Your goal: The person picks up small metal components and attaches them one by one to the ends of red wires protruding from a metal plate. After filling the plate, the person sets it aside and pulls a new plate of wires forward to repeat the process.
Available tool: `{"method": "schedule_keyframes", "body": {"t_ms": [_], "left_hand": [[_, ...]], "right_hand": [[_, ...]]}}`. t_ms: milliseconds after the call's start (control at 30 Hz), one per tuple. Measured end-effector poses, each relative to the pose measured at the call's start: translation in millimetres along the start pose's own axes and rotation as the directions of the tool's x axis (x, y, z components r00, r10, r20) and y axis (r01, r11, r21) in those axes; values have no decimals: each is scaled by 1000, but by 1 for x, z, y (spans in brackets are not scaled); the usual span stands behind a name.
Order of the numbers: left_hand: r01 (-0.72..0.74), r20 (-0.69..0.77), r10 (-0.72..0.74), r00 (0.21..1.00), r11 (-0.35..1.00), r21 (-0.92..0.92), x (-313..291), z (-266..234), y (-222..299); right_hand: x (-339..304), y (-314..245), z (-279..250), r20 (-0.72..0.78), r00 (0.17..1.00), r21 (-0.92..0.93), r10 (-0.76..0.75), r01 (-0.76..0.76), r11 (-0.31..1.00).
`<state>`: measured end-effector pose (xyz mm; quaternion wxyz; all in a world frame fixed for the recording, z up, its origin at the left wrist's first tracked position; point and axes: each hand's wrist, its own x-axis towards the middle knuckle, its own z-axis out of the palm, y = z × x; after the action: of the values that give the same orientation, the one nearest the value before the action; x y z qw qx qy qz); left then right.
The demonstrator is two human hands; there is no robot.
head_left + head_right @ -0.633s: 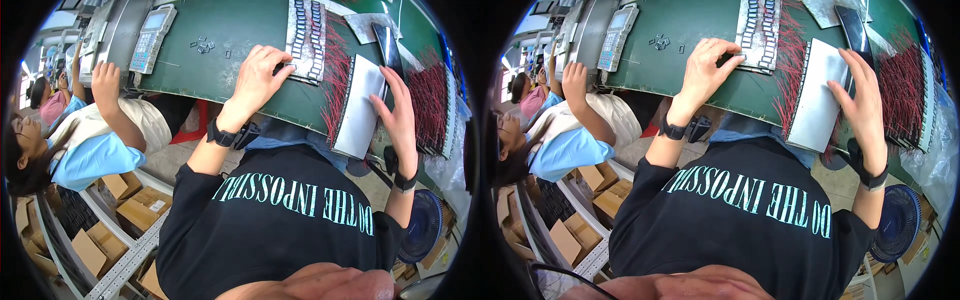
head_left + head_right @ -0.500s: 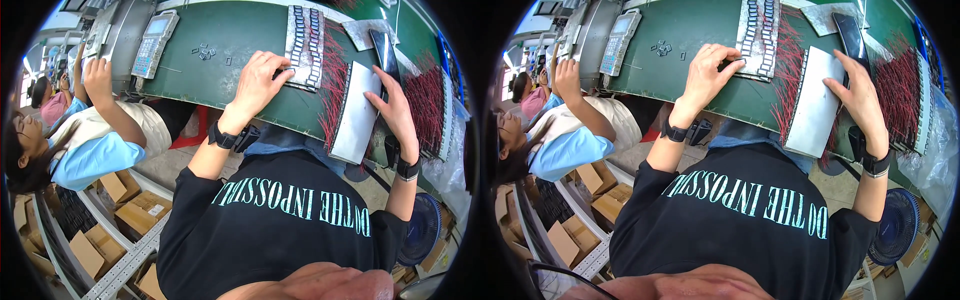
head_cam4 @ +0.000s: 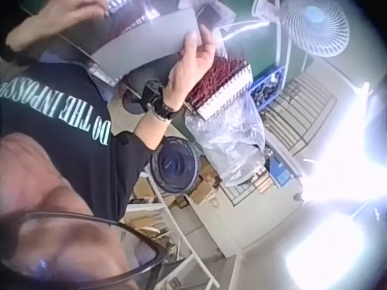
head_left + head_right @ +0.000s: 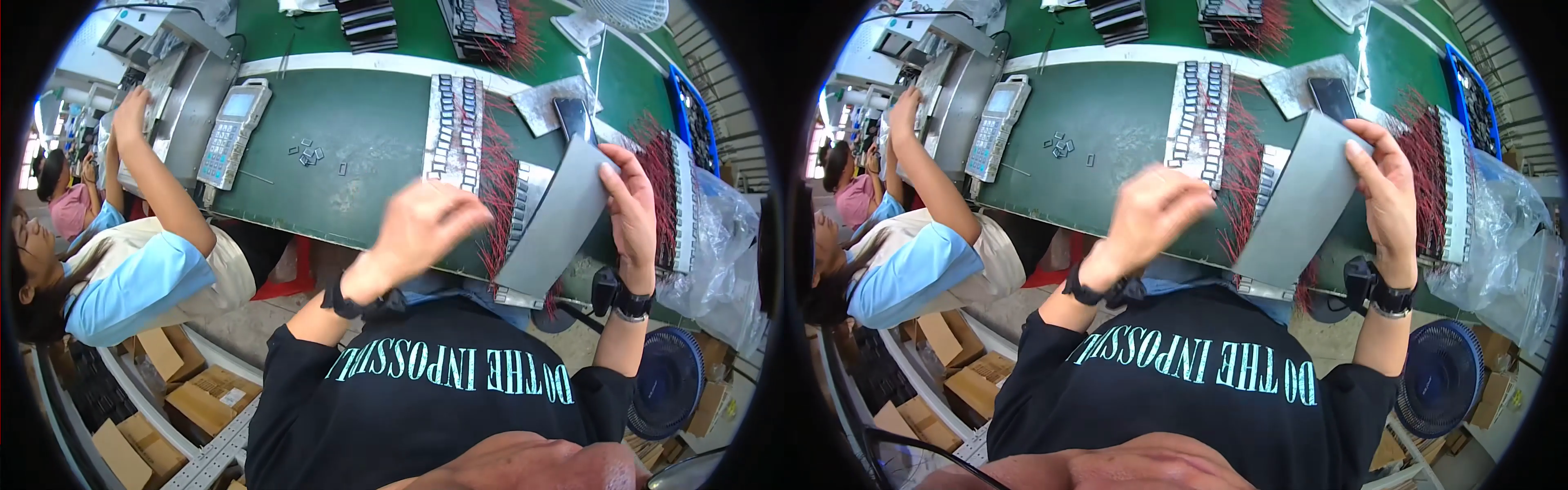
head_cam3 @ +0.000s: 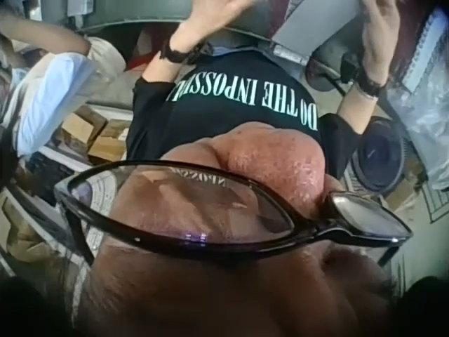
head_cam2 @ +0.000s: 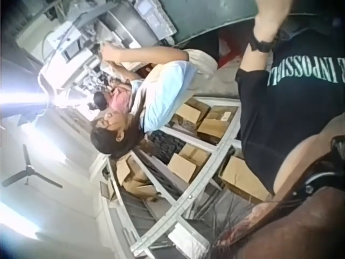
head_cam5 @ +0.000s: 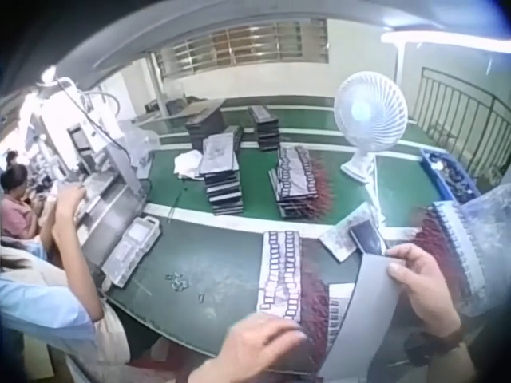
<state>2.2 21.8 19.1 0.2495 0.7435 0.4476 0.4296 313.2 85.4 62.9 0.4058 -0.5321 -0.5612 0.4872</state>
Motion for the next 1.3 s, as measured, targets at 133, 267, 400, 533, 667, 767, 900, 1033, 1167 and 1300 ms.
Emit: {"method": "schedule_keyframes", "body": {"t_ms": [133,267,400,533,667,767,900,1033,1167,1300], "left_hand": [[357,500,-157,852,872,-334,-5,13,37],[522,328,-430,841,486,-701,5,3,34],[178,-132,-322,938,770,-613,76,-67,5],[-4,-407,-184,895,908,-419,155,-107,-71],[-27,-463,-239,854,867,-498,162,-104,-149],[-41,-456,-294,840,804,-593,160,-85,-156],[-81,-513,-310,800,793,-604,159,-95,-152],[-45,-557,-354,751,815,-578,160,-100,-161],[48,-463,-388,797,805,-591,154,-89,-153],[147,-515,-399,759,875,-462,121,-99,-91]], "right_hand": [[11,1,7,-107,991,263,-80,105,959],[6,-19,28,-172,975,386,-143,200,900],[6,-24,27,-157,970,119,-184,204,972],[35,24,1,-105,962,-205,-251,226,952],[53,40,-1,-97,959,-479,-267,190,857],[53,37,-1,-7,969,-626,-248,189,757],[35,29,14,103,988,-631,-118,156,760],[26,36,25,156,988,-595,-8,101,797],[1,50,12,179,982,-517,59,42,855],[-17,48,16,152,988,-504,32,50,862]]}}
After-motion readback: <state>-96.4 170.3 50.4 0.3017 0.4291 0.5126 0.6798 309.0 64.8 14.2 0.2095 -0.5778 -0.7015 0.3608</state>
